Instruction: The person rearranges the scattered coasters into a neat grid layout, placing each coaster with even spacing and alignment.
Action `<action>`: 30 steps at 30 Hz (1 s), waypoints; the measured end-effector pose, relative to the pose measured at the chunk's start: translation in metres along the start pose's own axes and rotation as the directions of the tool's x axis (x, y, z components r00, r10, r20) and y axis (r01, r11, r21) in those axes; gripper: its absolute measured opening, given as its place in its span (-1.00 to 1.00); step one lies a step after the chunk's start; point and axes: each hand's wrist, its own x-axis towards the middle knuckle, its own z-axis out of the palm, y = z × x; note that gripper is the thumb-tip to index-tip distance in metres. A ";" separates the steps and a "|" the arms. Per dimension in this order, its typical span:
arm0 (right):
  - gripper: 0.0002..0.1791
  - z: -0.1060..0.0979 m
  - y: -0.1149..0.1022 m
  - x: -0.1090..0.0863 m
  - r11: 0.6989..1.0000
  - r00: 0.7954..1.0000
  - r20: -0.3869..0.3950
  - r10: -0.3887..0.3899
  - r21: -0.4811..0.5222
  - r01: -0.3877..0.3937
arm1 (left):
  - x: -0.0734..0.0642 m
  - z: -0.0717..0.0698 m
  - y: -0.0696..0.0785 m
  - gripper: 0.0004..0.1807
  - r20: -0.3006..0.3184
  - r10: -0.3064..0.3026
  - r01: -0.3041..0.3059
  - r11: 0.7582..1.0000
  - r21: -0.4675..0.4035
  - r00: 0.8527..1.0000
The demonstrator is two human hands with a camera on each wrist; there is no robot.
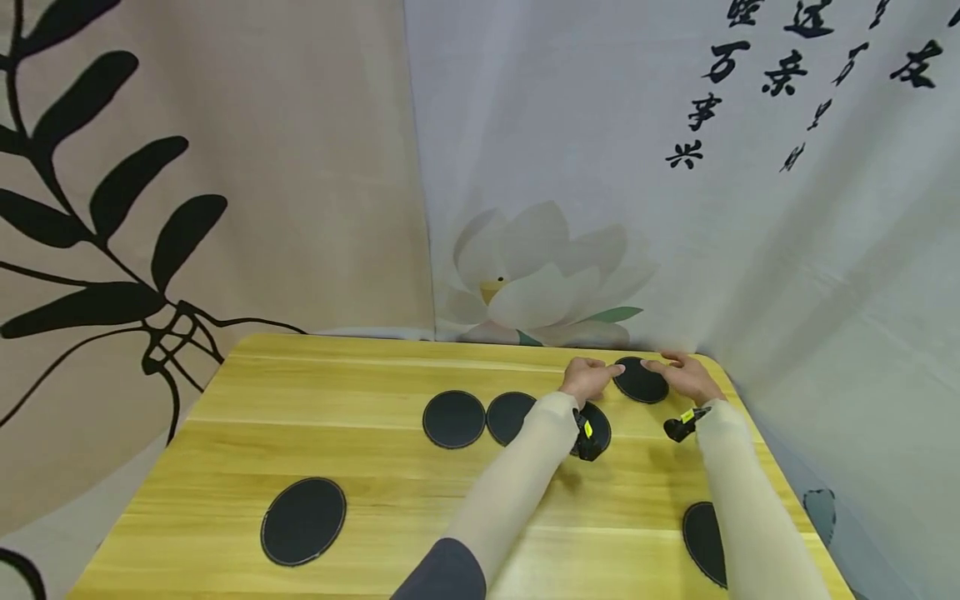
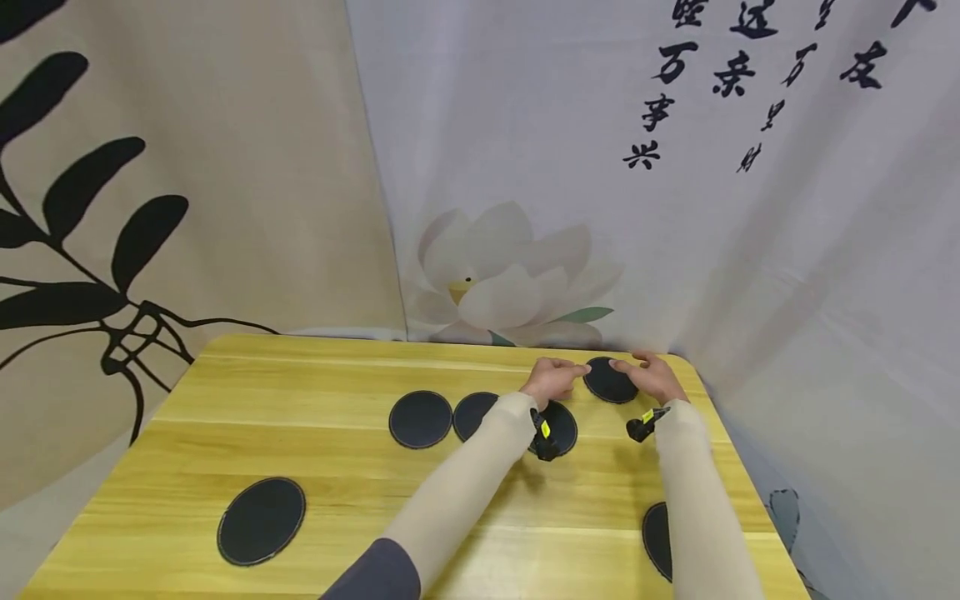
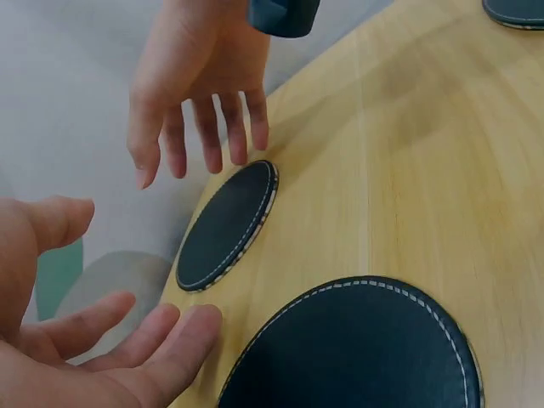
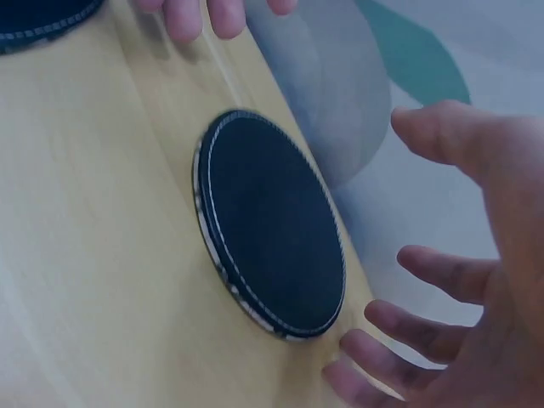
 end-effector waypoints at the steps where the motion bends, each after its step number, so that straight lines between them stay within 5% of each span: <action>1: 0.10 -0.001 0.002 0.002 1.000 1.000 0.003 0.014 0.011 -0.014 | 0.001 0.002 0.000 -0.53 -0.002 -0.007 0.007 1.000 -0.002 1.000; 6: -0.03 -0.006 0.007 0.011 0.997 0.997 0.015 0.069 0.020 -0.070 | 0.006 0.012 -0.005 -0.69 0.009 -0.035 0.036 0.999 -0.039 0.999; 11: -0.16 -0.005 0.007 0.014 0.994 0.995 0.004 0.103 -0.028 -0.103 | 0.012 0.019 -0.008 -0.52 0.013 -0.063 0.063 0.997 -0.034 0.998; 15: -0.20 -0.004 0.007 0.018 0.993 0.996 -0.010 0.086 -0.084 -0.087 | 0.017 0.021 -0.005 -0.72 0.014 -0.080 0.080 0.996 -0.045 0.997; 20: -0.25 -0.002 0.005 0.021 0.992 0.998 -0.011 0.065 -0.111 -0.065 | 0.021 0.020 0.000 -0.61 0.036 -0.089 0.092 0.993 -0.076 0.995; 23: -0.30 0.001 0.005 0.023 0.991 0.998 -0.013 0.059 -0.116 -0.060 | 0.022 0.019 0.000 -0.75 0.022 -0.095 0.097 0.991 -0.091 0.995; 26: -0.35 0.002 0.008 0.024 0.991 0.998 -0.023 0.056 -0.122 -0.059 | 0.023 0.019 0.000 -0.56 0.027 -0.092 0.095 0.987 -0.127 0.995; 30: -0.39 0.003 0.012 0.024 0.990 0.998 -0.035 0.048 -0.135 -0.052 | 0.022 0.018 -0.002 -0.55 0.041 -0.092 0.097 0.985 -0.142 0.995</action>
